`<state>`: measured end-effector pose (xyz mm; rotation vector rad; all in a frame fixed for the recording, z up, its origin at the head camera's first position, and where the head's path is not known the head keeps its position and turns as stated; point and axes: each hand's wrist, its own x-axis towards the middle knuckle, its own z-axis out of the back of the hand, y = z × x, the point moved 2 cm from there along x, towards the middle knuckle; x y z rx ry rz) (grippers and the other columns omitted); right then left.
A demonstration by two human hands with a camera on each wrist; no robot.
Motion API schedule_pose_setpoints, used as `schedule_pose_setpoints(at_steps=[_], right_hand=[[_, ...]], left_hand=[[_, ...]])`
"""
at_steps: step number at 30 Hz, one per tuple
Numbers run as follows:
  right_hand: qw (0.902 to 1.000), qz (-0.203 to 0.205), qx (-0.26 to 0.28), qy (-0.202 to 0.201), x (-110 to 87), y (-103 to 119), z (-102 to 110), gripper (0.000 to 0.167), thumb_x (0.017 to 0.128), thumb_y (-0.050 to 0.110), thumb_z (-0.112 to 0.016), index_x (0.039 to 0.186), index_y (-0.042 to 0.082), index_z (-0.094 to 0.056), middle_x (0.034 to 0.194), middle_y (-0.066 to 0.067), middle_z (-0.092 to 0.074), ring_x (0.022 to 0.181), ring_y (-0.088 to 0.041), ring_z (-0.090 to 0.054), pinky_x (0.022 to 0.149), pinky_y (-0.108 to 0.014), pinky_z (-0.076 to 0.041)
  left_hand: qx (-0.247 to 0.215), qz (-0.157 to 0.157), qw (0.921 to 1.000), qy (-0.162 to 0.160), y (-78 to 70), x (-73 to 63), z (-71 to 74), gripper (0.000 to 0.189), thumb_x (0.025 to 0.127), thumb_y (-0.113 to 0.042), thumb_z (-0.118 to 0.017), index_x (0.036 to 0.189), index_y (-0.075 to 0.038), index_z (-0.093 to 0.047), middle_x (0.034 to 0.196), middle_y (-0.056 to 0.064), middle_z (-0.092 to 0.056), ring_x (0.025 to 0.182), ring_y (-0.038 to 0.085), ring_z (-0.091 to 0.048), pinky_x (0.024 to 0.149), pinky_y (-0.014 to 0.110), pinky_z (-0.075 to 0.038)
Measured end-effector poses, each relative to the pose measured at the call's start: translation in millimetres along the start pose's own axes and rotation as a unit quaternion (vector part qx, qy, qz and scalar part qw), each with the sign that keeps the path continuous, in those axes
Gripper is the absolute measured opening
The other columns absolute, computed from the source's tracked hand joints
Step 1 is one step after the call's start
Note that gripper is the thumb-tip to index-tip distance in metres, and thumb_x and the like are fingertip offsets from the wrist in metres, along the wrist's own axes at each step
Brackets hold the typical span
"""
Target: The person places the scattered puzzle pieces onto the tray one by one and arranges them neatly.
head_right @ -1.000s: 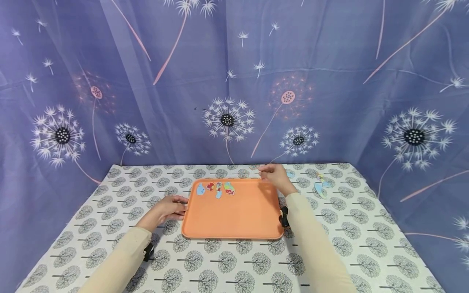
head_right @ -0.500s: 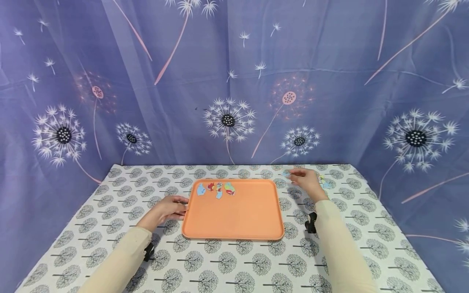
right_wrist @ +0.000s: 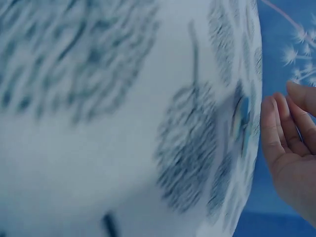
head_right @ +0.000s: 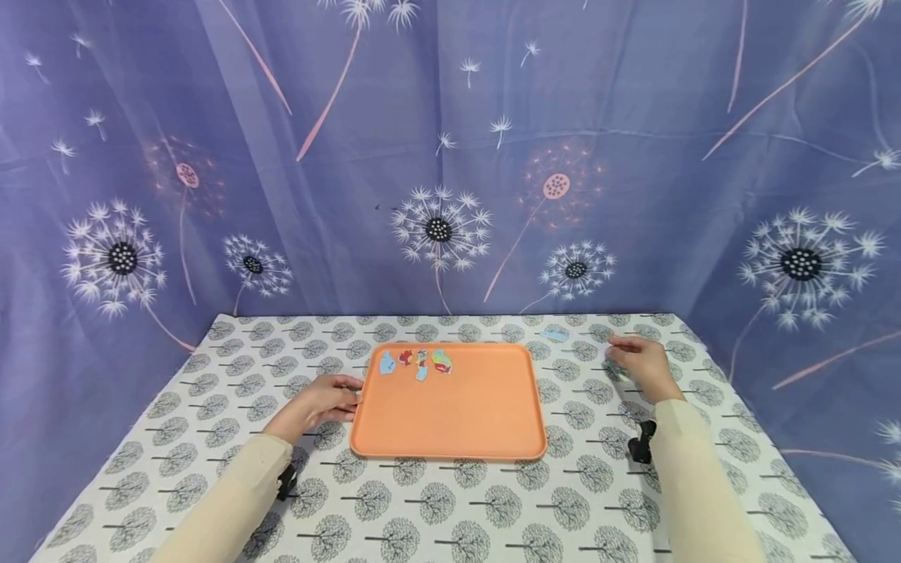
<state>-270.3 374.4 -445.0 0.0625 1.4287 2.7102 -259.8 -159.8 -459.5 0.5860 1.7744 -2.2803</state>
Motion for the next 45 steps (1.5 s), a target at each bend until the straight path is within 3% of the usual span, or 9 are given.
schedule_pose_setpoints(at_steps=[4, 8, 12, 16, 24, 31, 38, 41, 45], right_hand=[[0.9999, -0.013, 0.0, -0.001, -4.8, -9.8, 4.2, 0.055, 0.097, 0.029, -0.058, 0.136, -0.008, -0.046, 0.132, -0.032, -0.05, 0.083, 0.0, -0.063, 0.077, -0.022, -0.056], [0.9998, -0.017, -0.008, 0.007, -10.1, -16.3, 5.0, 0.054, 0.098, 0.026, -0.056, 0.137, -0.009, -0.044, 0.131, -0.033, -0.05, 0.083, 0.003, -0.06, 0.083, -0.037, -0.058], [0.9993, -0.025, -0.022, 0.016, -11.6, -18.5, 3.7, 0.052, 0.098, 0.023, -0.054, 0.138, -0.009, -0.043, 0.13, -0.034, -0.05, 0.098, -0.022, -0.063, 0.09, -0.053, -0.052], [0.9983, -0.044, -0.022, 0.031, -10.7, -18.0, 2.1, 0.052, 0.098, 0.02, -0.051, 0.141, -0.008, -0.039, 0.133, -0.036, -0.046, 0.118, -0.047, -0.049, 0.094, -0.058, -0.049], [0.996, -0.055, -0.035, 0.06, -8.4, -16.8, 2.5, 0.051, 0.1, 0.018, -0.047, 0.14, -0.012, -0.036, 0.147, -0.037, -0.023, 0.126, -0.052, -0.037, 0.1, -0.063, -0.041], [0.9968, -0.051, -0.047, 0.039, -4.6, -17.3, 0.8, 0.052, 0.093, 0.012, -0.057, 0.137, -0.011, -0.04, 0.125, -0.037, -0.046, 0.109, -0.048, -0.05, 0.084, -0.055, -0.052], [0.9969, -0.058, -0.051, 0.016, 1.2, -20.7, -0.5, 0.05, 0.089, 0.01, -0.063, 0.134, -0.007, -0.047, 0.125, -0.035, -0.051, 0.105, -0.043, -0.056, 0.076, -0.045, -0.056], [0.9978, -0.051, -0.039, 0.011, 2.0, -20.0, -0.1, 0.048, 0.09, 0.01, -0.063, 0.132, -0.007, -0.049, 0.118, -0.032, -0.057, 0.092, -0.029, -0.062, 0.071, -0.037, -0.058], [0.9986, -0.051, -0.013, 0.01, 3.3, -16.8, 0.0, 0.05, 0.092, 0.014, -0.062, 0.135, -0.007, -0.048, 0.114, -0.026, -0.061, 0.08, -0.009, -0.062, 0.068, -0.028, -0.058]], left_hand=[[0.004, 0.002, 1.0, -0.002, -1.2, 0.0, 1.0, 0.037, 0.087, 0.004, -0.064, 0.124, 0.007, -0.056, 0.085, 0.018, -0.067, 0.066, 0.017, -0.067, 0.064, 0.028, -0.062], [0.004, 0.004, 1.0, 0.002, -1.6, -0.4, 0.7, 0.038, 0.088, 0.004, -0.063, 0.124, 0.007, -0.055, 0.085, 0.018, -0.067, 0.067, 0.018, -0.067, 0.065, 0.029, -0.062], [0.004, 0.004, 1.0, 0.003, -1.3, -1.3, 0.5, 0.037, 0.088, 0.004, -0.063, 0.124, 0.006, -0.056, 0.086, 0.018, -0.067, 0.067, 0.018, -0.067, 0.065, 0.029, -0.062], [0.006, 0.0, 1.0, 0.002, -1.2, -1.8, 0.7, 0.036, 0.088, 0.004, -0.063, 0.124, 0.006, -0.056, 0.086, 0.018, -0.067, 0.067, 0.018, -0.067, 0.064, 0.029, -0.062], [0.003, 0.004, 1.0, -0.002, -0.8, -1.2, 1.1, 0.035, 0.088, 0.005, -0.063, 0.122, 0.006, -0.057, 0.085, 0.017, -0.067, 0.066, 0.018, -0.067, 0.064, 0.028, -0.062], [0.006, -0.001, 1.0, -0.001, -1.2, -1.4, 0.6, 0.035, 0.088, 0.005, -0.063, 0.122, 0.006, -0.057, 0.086, 0.018, -0.067, 0.066, 0.018, -0.067, 0.064, 0.028, -0.062], [0.006, 0.001, 1.0, 0.0, -1.9, -1.9, 0.7, 0.037, 0.088, 0.003, -0.063, 0.124, 0.006, -0.056, 0.087, 0.019, -0.067, 0.067, 0.018, -0.067, 0.064, 0.029, -0.062], [0.009, 0.001, 1.0, 0.001, -1.6, -1.3, 0.8, 0.036, 0.088, 0.003, -0.063, 0.124, 0.006, -0.056, 0.087, 0.019, -0.067, 0.067, 0.018, -0.067, 0.064, 0.029, -0.062], [0.012, 0.001, 0.9999, -0.002, -1.3, 0.3, 0.9, 0.035, 0.088, 0.004, -0.063, 0.123, 0.005, -0.057, 0.086, 0.018, -0.067, 0.067, 0.018, -0.067, 0.063, 0.028, -0.062]])
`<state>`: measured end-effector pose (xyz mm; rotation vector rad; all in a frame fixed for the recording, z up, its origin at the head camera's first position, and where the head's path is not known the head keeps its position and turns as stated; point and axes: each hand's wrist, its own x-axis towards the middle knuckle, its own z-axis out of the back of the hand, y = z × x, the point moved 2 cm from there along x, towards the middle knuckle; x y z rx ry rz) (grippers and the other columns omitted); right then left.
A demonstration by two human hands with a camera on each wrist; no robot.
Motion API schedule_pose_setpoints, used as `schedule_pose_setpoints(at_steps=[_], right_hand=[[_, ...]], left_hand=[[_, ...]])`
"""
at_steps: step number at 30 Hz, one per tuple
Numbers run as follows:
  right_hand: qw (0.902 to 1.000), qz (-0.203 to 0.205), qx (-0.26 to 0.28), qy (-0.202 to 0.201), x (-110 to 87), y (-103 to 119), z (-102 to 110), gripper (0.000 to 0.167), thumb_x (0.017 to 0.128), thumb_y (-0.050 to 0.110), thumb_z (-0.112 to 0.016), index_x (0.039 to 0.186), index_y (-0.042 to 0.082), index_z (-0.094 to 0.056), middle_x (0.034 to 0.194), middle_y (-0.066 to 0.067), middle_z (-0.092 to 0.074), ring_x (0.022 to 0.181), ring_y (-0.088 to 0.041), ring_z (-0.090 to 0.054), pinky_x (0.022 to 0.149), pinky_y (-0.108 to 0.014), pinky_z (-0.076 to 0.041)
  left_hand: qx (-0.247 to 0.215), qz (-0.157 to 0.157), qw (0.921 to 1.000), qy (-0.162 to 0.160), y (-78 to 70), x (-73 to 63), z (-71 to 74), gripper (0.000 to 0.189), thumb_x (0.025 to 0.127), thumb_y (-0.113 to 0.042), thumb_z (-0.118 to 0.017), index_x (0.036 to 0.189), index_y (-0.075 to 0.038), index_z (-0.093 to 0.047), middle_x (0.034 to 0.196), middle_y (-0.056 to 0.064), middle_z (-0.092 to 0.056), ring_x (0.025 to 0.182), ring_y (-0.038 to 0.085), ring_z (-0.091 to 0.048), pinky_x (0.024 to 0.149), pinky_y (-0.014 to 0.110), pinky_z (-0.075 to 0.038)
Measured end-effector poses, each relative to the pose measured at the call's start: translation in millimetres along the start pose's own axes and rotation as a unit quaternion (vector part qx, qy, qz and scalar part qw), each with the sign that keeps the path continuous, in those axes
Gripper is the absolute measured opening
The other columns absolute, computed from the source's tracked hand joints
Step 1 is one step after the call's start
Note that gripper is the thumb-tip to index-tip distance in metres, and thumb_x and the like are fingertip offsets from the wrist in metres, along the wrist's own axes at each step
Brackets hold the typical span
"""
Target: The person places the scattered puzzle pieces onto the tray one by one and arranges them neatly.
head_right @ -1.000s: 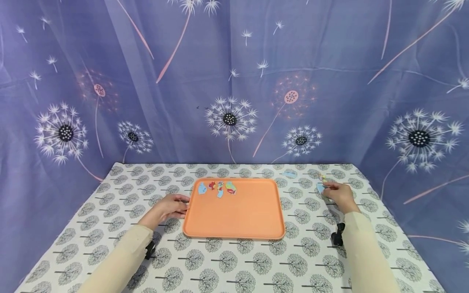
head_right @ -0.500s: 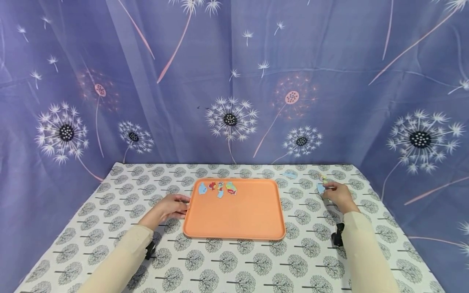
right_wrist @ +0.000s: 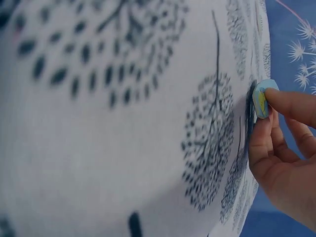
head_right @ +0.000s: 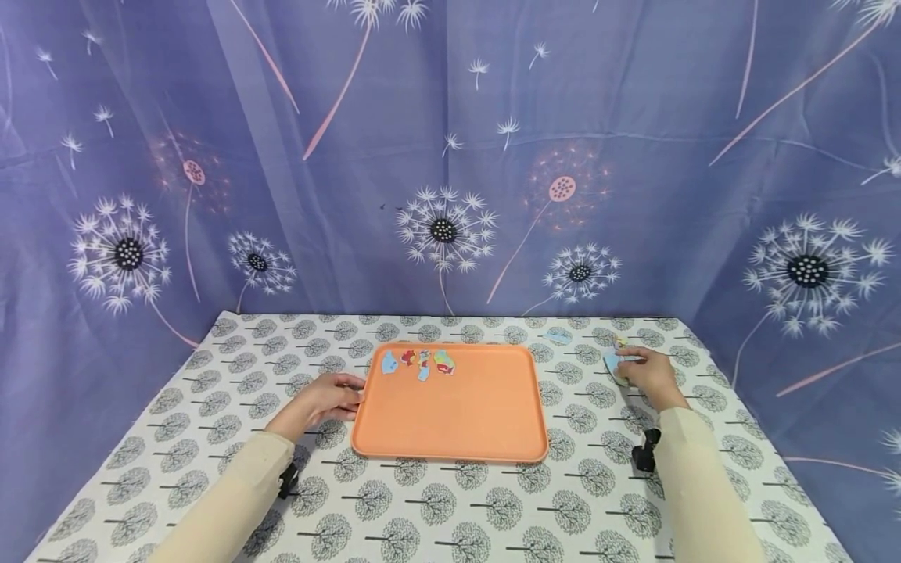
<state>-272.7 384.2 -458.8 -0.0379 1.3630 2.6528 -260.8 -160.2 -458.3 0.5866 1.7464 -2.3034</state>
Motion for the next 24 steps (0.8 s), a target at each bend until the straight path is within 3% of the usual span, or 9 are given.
schedule_pose_setpoints(at_steps=[3, 9, 12, 15, 18, 24], right_hand=[[0.9999, -0.003, 0.016, 0.005, -1.8, 6.8, -1.3, 0.053, 0.093, 0.019, -0.062, 0.138, -0.005, -0.045, 0.118, -0.026, -0.06, 0.08, -0.007, -0.062, 0.068, -0.027, -0.058], [0.9982, 0.007, 0.045, 0.039, -8.1, 29.1, -8.3, 0.06, 0.097, 0.027, -0.058, 0.144, -0.002, -0.037, 0.138, -0.03, -0.044, 0.109, -0.031, -0.059, 0.092, -0.045, -0.054], [0.9972, 0.009, 0.062, 0.042, -4.8, 37.2, -14.0, 0.061, 0.095, 0.027, -0.061, 0.144, -0.001, -0.038, 0.133, -0.023, -0.051, 0.102, -0.02, -0.063, 0.099, -0.046, -0.05], [0.9956, 0.004, 0.086, 0.036, 0.1, 45.3, -21.1, 0.06, 0.092, 0.024, -0.065, 0.142, 0.0, -0.042, 0.12, -0.009, -0.061, 0.088, -0.005, -0.062, 0.095, -0.039, -0.054], [0.9939, 0.002, 0.104, 0.037, 5.0, 54.2, -29.7, 0.059, 0.09, 0.021, -0.066, 0.141, 0.002, -0.044, 0.111, 0.0, -0.064, 0.085, -0.004, -0.063, 0.092, -0.038, -0.055], [0.9915, 0.002, 0.122, 0.045, 13.4, 74.2, -52.2, 0.059, 0.091, 0.021, -0.067, 0.142, 0.004, -0.044, 0.121, -0.011, -0.062, 0.089, -0.009, -0.063, 0.101, -0.045, -0.049]], left_hand=[[0.0, 0.002, 1.0, -0.001, 0.3, 1.1, 0.1, 0.035, 0.088, 0.004, -0.063, 0.122, 0.005, -0.057, 0.086, 0.018, -0.067, 0.066, 0.018, -0.067, 0.063, 0.028, -0.062], [-0.005, 0.005, 1.0, 0.001, -0.1, 0.5, -0.1, 0.036, 0.088, 0.005, -0.063, 0.123, 0.006, -0.056, 0.085, 0.018, -0.067, 0.066, 0.018, -0.066, 0.064, 0.028, -0.062], [-0.01, 0.002, 1.0, 0.001, -0.4, -0.4, -0.5, 0.035, 0.087, 0.006, -0.063, 0.122, 0.007, -0.057, 0.083, 0.017, -0.067, 0.065, 0.017, -0.066, 0.064, 0.028, -0.062], [-0.014, -0.001, 0.9999, 0.001, -0.1, -0.8, -0.9, 0.035, 0.087, 0.007, -0.063, 0.121, 0.007, -0.057, 0.082, 0.017, -0.066, 0.064, 0.017, -0.065, 0.064, 0.028, -0.062], [-0.014, -0.001, 0.9999, 0.001, 0.3, -0.4, -0.8, 0.035, 0.086, 0.007, -0.063, 0.121, 0.007, -0.057, 0.082, 0.017, -0.066, 0.064, 0.017, -0.065, 0.064, 0.028, -0.062], [-0.013, 0.0, 0.9999, 0.003, 0.0, 0.0, -0.4, 0.036, 0.087, 0.006, -0.063, 0.122, 0.007, -0.056, 0.081, 0.016, -0.066, 0.064, 0.017, -0.065, 0.063, 0.028, -0.062]])
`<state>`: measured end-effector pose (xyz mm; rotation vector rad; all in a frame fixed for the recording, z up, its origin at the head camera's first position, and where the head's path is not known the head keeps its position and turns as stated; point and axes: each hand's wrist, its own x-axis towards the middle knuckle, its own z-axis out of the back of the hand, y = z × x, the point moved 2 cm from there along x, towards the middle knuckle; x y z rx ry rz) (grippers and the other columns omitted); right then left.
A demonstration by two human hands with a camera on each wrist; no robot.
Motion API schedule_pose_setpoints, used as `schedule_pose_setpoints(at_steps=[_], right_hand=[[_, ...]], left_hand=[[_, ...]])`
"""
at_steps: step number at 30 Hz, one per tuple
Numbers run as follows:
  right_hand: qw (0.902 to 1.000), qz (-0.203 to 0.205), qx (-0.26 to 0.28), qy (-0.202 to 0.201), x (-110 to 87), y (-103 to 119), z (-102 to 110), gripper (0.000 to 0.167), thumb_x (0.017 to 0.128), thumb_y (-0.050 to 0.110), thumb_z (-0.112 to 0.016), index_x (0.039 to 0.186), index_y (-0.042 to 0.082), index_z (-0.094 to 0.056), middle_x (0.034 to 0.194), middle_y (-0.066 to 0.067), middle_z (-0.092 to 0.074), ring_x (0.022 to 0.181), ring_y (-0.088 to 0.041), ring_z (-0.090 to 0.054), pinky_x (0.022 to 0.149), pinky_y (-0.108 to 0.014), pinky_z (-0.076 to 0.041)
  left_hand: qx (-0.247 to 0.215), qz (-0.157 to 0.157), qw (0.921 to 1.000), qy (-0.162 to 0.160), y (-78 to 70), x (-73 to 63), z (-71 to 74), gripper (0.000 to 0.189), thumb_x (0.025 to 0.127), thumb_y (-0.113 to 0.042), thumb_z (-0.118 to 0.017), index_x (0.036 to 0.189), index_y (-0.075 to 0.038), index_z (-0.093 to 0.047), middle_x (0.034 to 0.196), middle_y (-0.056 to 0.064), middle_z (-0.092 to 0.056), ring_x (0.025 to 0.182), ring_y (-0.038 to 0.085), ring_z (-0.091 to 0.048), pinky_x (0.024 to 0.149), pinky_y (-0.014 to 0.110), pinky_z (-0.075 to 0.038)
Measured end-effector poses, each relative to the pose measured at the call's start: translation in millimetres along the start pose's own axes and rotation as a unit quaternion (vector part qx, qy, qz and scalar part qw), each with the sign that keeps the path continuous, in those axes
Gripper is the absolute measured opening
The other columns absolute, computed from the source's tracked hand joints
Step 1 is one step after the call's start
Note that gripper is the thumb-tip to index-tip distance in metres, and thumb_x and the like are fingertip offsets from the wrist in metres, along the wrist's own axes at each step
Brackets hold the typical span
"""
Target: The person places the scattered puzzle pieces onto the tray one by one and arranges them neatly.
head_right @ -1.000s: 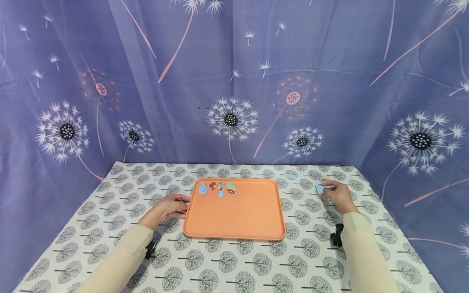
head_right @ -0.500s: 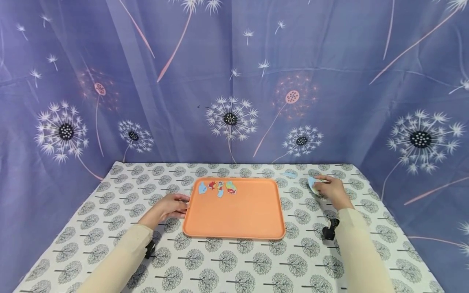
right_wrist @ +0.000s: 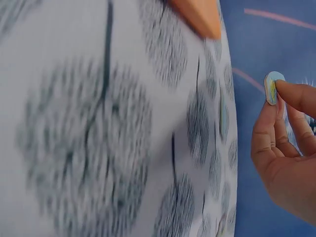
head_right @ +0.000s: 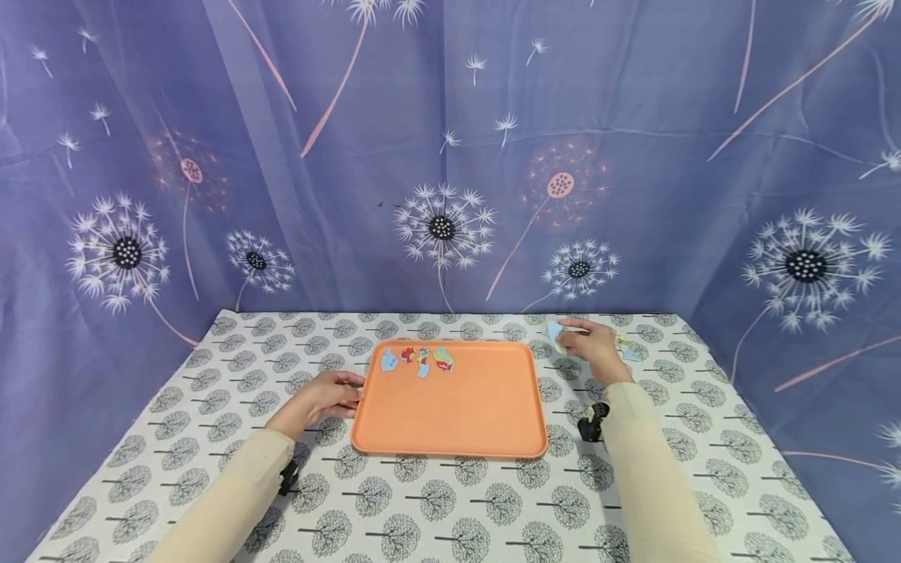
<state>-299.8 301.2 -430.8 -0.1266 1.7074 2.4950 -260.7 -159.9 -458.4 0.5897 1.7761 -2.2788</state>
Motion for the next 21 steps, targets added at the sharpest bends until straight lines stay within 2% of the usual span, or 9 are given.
schedule_pose_setpoints(at_steps=[4, 9, 13, 17, 21], right_hand=[[0.9993, 0.005, 0.037, 0.005, 6.4, 10.0, -18.7, 0.055, 0.092, 0.015, -0.065, 0.141, 0.002, -0.045, 0.124, -0.015, -0.059, 0.088, -0.004, -0.062, 0.101, -0.039, -0.05], [0.9984, 0.026, 0.048, 0.018, 10.5, 20.3, -38.1, 0.05, 0.093, 0.011, -0.061, 0.139, -0.002, -0.046, 0.127, -0.023, -0.056, 0.086, -0.003, -0.062, 0.094, -0.034, -0.055], [0.9978, 0.03, 0.054, 0.023, 13.0, 24.3, -53.5, 0.05, 0.093, 0.01, -0.061, 0.139, -0.003, -0.046, 0.126, -0.023, -0.056, 0.085, -0.003, -0.061, 0.09, -0.031, -0.056], [0.9979, 0.026, 0.056, 0.02, 14.3, 27.5, -68.8, 0.048, 0.091, 0.007, -0.062, 0.135, -0.005, -0.049, 0.119, -0.019, -0.059, 0.076, -0.005, -0.062, 0.086, -0.035, -0.057], [0.9956, 0.022, 0.089, 0.022, 15.6, 32.4, -84.2, 0.046, 0.087, 0.0, -0.063, 0.13, -0.009, -0.051, 0.104, -0.012, -0.062, 0.07, -0.006, -0.063, 0.077, -0.03, -0.06]], left_hand=[[0.002, 0.0, 1.0, 0.0, 0.1, 0.3, 0.2, 0.035, 0.088, 0.005, -0.062, 0.122, 0.007, -0.057, 0.081, 0.016, -0.067, 0.063, 0.016, -0.065, 0.063, 0.027, -0.062], [0.005, -0.003, 1.0, 0.001, 0.1, 0.7, 0.0, 0.035, 0.088, 0.005, -0.062, 0.122, 0.007, -0.057, 0.083, 0.017, -0.068, 0.064, 0.017, -0.067, 0.063, 0.028, -0.062], [0.008, -0.002, 1.0, -0.001, 0.1, 0.1, -0.3, 0.035, 0.088, 0.006, -0.062, 0.122, 0.007, -0.057, 0.085, 0.018, -0.067, 0.066, 0.018, -0.067, 0.064, 0.028, -0.062], [0.013, -0.002, 0.9999, -0.005, -0.1, -1.2, -0.4, 0.035, 0.088, 0.006, -0.061, 0.123, 0.007, -0.057, 0.086, 0.018, -0.067, 0.065, 0.018, -0.066, 0.064, 0.029, -0.062], [0.012, -0.004, 0.9999, -0.006, -0.6, -1.6, -0.7, 0.036, 0.087, 0.006, -0.062, 0.123, 0.007, -0.057, 0.085, 0.018, -0.068, 0.064, 0.018, -0.067, 0.064, 0.029, -0.062]])
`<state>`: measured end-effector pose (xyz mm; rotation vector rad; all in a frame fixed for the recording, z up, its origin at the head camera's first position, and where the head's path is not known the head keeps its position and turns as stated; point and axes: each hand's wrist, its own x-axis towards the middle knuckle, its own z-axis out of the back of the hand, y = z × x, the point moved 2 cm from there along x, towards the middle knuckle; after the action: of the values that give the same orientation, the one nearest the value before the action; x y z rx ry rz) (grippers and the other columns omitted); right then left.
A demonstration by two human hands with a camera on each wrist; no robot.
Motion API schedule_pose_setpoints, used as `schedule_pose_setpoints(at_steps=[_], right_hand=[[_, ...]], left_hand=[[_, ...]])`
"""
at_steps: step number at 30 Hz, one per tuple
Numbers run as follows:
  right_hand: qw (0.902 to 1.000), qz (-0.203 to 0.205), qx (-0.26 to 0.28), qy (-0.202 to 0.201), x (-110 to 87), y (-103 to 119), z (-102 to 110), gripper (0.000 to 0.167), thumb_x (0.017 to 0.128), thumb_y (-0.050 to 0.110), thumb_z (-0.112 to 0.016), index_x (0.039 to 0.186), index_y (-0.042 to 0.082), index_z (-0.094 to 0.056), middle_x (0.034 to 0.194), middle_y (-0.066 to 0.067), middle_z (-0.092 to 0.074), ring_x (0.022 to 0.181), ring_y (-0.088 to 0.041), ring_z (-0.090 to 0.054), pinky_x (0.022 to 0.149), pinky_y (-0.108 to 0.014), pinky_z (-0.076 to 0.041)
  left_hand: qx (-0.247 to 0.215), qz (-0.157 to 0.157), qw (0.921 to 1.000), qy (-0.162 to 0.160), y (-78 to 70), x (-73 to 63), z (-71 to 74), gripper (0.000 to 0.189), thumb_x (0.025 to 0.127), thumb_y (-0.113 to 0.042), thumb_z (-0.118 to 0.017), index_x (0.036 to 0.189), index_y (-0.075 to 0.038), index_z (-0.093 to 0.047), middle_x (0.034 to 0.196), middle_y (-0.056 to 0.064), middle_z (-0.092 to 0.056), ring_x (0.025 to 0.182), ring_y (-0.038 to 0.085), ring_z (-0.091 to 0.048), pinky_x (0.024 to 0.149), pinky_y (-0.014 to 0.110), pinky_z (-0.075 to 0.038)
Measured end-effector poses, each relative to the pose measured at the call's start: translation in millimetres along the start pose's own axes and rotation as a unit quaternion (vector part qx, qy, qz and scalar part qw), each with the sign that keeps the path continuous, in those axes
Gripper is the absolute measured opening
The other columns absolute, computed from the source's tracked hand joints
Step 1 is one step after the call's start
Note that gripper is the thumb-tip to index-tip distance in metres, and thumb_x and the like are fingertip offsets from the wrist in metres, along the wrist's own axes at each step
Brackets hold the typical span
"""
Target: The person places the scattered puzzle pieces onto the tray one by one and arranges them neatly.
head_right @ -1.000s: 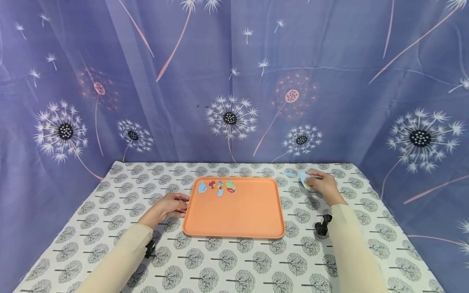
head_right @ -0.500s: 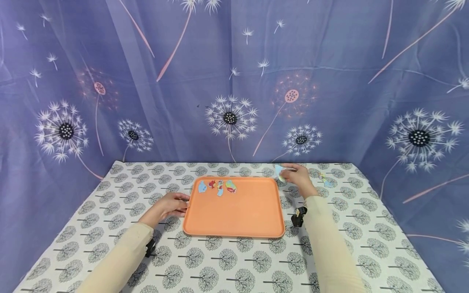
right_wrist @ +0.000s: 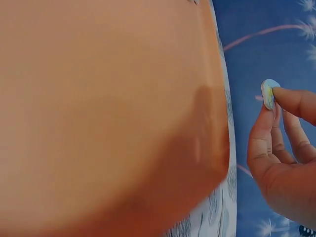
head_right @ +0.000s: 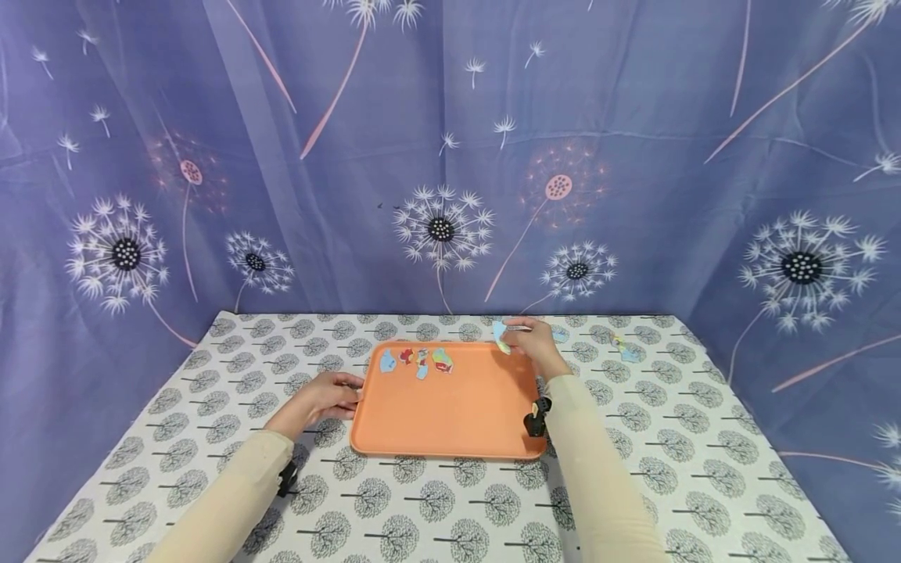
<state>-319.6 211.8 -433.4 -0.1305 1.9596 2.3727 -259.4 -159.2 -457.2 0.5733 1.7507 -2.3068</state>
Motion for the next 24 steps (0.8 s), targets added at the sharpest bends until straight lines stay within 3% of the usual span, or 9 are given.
schedule_pose_setpoints(at_steps=[4, 9, 13, 18, 24], right_hand=[[0.9998, 0.001, 0.017, 0.008, 3.8, 0.5, -13.1, 0.045, 0.085, -0.002, -0.064, 0.128, -0.01, -0.053, 0.088, -0.005, -0.065, 0.065, -0.007, -0.062, 0.071, -0.026, -0.059], [0.9998, -0.002, -0.011, 0.018, 5.7, 0.2, -26.2, 0.044, 0.085, 0.004, -0.067, 0.127, -0.003, -0.056, 0.079, 0.001, -0.066, 0.062, -0.008, -0.059, 0.072, -0.027, -0.057], [0.9996, -0.013, 0.003, 0.024, 3.8, -2.0, -37.5, 0.045, 0.084, 0.002, -0.067, 0.127, -0.003, -0.056, 0.088, -0.001, -0.065, 0.064, -0.008, -0.058, 0.072, -0.026, -0.057], [0.999, -0.016, 0.031, 0.028, 3.5, -7.9, -48.0, 0.043, 0.084, -0.004, -0.064, 0.126, -0.009, -0.055, 0.105, -0.016, -0.064, 0.067, -0.009, -0.059, 0.07, -0.025, -0.059], [0.9986, -0.038, 0.013, 0.033, 3.0, -14.0, -55.1, 0.043, 0.085, -0.003, -0.064, 0.126, -0.008, -0.055, 0.114, -0.021, -0.063, 0.072, -0.007, -0.062, 0.069, -0.022, -0.059]], left_hand=[[0.0, -0.001, 1.0, 0.001, -0.8, -0.2, -0.4, 0.036, 0.088, 0.006, -0.062, 0.123, 0.007, -0.056, 0.085, 0.018, -0.068, 0.065, 0.018, -0.067, 0.064, 0.029, -0.062], [0.0, 0.0, 1.0, 0.002, -1.0, 0.1, -0.2, 0.035, 0.088, 0.006, -0.062, 0.122, 0.007, -0.057, 0.084, 0.018, -0.068, 0.064, 0.018, -0.067, 0.063, 0.028, -0.062], [-0.002, 0.0, 1.0, 0.003, -0.3, 0.5, 0.2, 0.035, 0.087, 0.006, -0.062, 0.122, 0.007, -0.057, 0.085, 0.018, -0.068, 0.064, 0.018, -0.067, 0.063, 0.028, -0.062], [0.007, 0.001, 1.0, 0.002, 0.9, 0.6, 0.4, 0.036, 0.088, 0.005, -0.062, 0.124, 0.006, -0.056, 0.085, 0.018, -0.068, 0.064, 0.017, -0.067, 0.062, 0.028, -0.062], [0.002, -0.001, 1.0, 0.0, 1.2, 0.3, 0.1, 0.036, 0.087, 0.005, -0.062, 0.123, 0.007, -0.056, 0.084, 0.018, -0.068, 0.064, 0.018, -0.067, 0.062, 0.028, -0.062]])
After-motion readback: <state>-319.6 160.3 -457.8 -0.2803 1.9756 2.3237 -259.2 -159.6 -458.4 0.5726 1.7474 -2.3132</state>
